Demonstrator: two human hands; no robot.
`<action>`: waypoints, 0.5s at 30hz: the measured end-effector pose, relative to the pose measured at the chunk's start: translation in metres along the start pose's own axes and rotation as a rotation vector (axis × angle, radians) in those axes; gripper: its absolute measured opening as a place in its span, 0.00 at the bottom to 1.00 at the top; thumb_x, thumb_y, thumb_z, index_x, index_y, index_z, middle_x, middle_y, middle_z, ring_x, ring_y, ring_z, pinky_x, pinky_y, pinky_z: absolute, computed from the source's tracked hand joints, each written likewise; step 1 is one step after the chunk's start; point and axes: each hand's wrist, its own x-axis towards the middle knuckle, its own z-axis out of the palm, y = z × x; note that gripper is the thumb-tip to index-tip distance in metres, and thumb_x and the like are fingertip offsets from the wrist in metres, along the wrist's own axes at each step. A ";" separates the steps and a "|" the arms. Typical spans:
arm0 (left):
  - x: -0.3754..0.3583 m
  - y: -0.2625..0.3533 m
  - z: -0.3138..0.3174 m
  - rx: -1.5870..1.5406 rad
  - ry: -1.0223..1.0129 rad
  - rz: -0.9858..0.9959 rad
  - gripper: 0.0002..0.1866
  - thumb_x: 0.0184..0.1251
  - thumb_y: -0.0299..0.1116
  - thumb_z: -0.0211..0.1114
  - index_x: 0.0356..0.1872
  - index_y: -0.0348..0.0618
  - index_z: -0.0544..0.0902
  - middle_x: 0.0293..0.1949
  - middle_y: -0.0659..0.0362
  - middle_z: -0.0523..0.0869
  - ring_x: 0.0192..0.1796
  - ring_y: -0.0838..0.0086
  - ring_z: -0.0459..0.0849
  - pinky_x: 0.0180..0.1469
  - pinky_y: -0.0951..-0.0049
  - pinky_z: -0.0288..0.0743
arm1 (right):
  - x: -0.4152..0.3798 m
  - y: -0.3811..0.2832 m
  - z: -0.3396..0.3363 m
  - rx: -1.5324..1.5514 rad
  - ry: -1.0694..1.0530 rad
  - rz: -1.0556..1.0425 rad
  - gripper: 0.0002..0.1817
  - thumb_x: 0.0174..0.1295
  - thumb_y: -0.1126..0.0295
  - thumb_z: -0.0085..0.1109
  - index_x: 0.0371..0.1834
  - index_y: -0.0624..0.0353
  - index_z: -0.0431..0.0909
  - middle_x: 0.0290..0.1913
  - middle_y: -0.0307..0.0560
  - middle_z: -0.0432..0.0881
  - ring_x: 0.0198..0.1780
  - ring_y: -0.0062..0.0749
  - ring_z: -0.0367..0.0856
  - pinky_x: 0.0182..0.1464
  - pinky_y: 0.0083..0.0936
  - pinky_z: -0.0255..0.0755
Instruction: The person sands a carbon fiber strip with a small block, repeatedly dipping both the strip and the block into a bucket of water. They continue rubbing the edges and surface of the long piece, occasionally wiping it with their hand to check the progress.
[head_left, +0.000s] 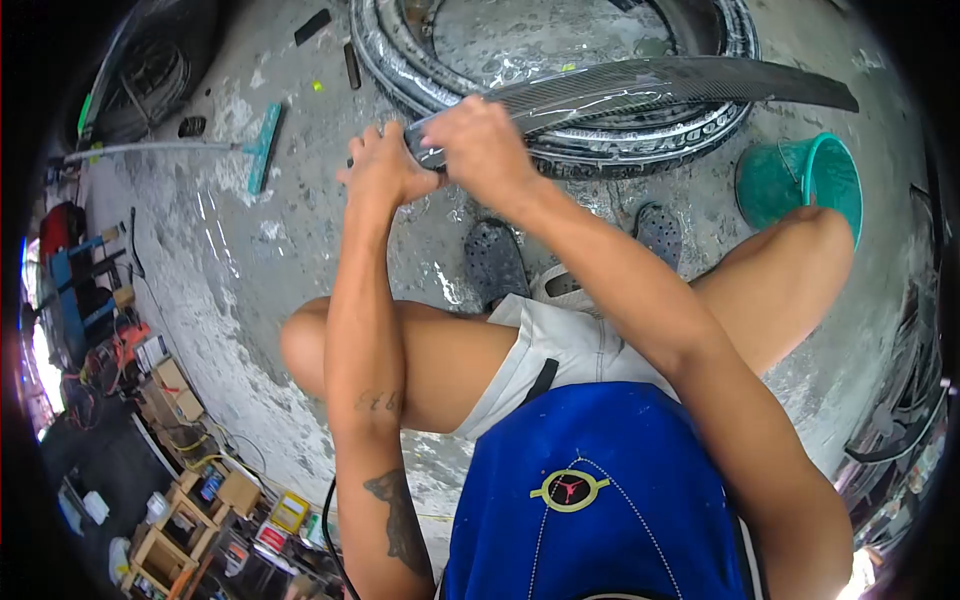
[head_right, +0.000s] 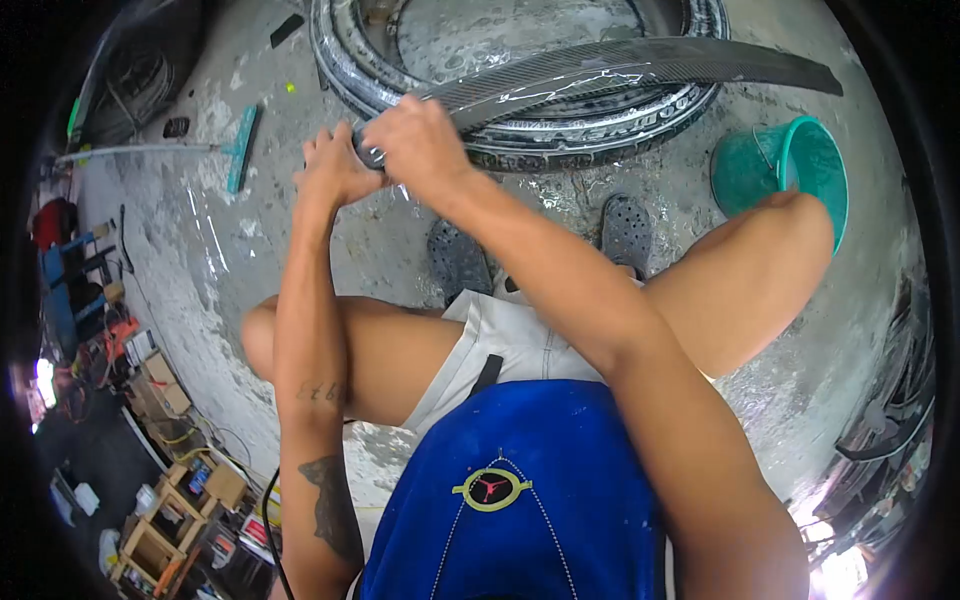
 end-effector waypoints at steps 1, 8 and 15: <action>0.001 0.000 0.000 0.009 0.006 -0.004 0.54 0.34 0.63 0.83 0.67 0.48 0.75 0.67 0.50 0.76 0.72 0.51 0.68 0.63 0.30 0.65 | 0.004 0.006 -0.006 0.049 -0.051 -0.009 0.15 0.49 0.80 0.60 0.36 0.49 0.90 0.40 0.38 0.90 0.45 0.38 0.83 0.51 0.36 0.75; -0.003 0.000 0.000 -0.006 -0.037 -0.021 0.52 0.35 0.63 0.83 0.65 0.48 0.76 0.67 0.49 0.76 0.73 0.51 0.68 0.62 0.30 0.65 | -0.015 0.135 -0.136 -0.376 0.095 0.070 0.08 0.57 0.75 0.63 0.35 0.55 0.90 0.38 0.45 0.91 0.41 0.44 0.84 0.48 0.37 0.77; 0.000 0.004 -0.005 -0.003 -0.014 -0.007 0.52 0.35 0.63 0.83 0.65 0.47 0.76 0.66 0.49 0.76 0.73 0.50 0.68 0.65 0.32 0.64 | 0.000 -0.002 -0.007 -0.015 -0.091 0.003 0.13 0.52 0.78 0.60 0.38 0.52 0.90 0.43 0.41 0.91 0.48 0.39 0.84 0.55 0.35 0.77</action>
